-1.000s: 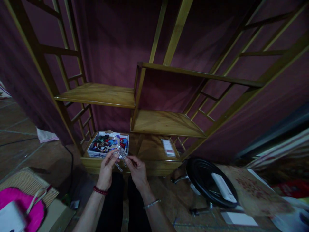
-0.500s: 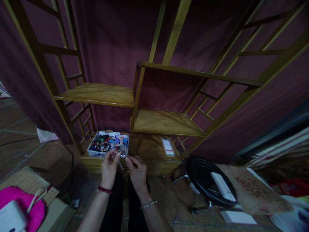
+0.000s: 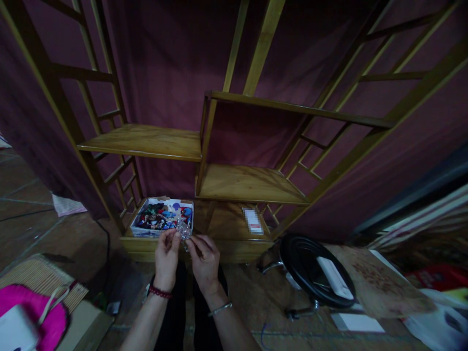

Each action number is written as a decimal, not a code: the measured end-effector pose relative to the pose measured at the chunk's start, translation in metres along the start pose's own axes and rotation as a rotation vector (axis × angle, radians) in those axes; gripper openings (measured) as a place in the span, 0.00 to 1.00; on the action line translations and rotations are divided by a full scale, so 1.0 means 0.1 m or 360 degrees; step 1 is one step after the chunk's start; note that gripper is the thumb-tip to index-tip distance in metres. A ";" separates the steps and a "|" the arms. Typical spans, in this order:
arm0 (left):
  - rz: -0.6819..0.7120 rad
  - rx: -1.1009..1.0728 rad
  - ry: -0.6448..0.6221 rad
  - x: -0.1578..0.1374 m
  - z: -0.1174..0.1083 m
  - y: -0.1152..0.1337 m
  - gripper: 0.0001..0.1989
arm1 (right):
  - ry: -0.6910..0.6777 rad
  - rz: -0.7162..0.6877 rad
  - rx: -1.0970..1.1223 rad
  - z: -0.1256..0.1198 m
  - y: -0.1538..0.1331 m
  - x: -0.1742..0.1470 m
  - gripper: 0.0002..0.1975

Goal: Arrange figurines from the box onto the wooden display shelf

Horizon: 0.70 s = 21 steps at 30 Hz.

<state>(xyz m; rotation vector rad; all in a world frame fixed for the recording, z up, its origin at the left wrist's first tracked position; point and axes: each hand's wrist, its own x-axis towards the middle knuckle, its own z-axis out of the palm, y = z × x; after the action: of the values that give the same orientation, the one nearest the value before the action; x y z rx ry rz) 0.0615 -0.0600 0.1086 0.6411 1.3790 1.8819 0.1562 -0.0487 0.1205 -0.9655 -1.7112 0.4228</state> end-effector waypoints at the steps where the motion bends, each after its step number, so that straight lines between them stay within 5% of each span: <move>1: -0.0017 -0.0030 0.0006 -0.02 0.00 0.01 0.18 | -0.0001 -0.0022 -0.0022 0.01 0.00 -0.01 0.07; 13: -0.0198 -0.0177 -0.0079 -0.14 0.05 0.02 0.27 | -0.0019 -0.0189 -0.0259 0.03 0.07 -0.11 0.07; 21: -0.0280 -0.0242 -0.0087 -0.13 0.10 0.08 0.24 | -0.0091 -0.0177 -0.0275 0.01 0.07 -0.11 0.08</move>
<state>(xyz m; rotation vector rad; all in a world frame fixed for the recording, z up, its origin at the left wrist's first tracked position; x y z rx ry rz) 0.0750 -0.0651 0.1196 0.4760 1.2039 1.7946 0.1594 -0.0529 0.1079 -0.9836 -1.8667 0.2349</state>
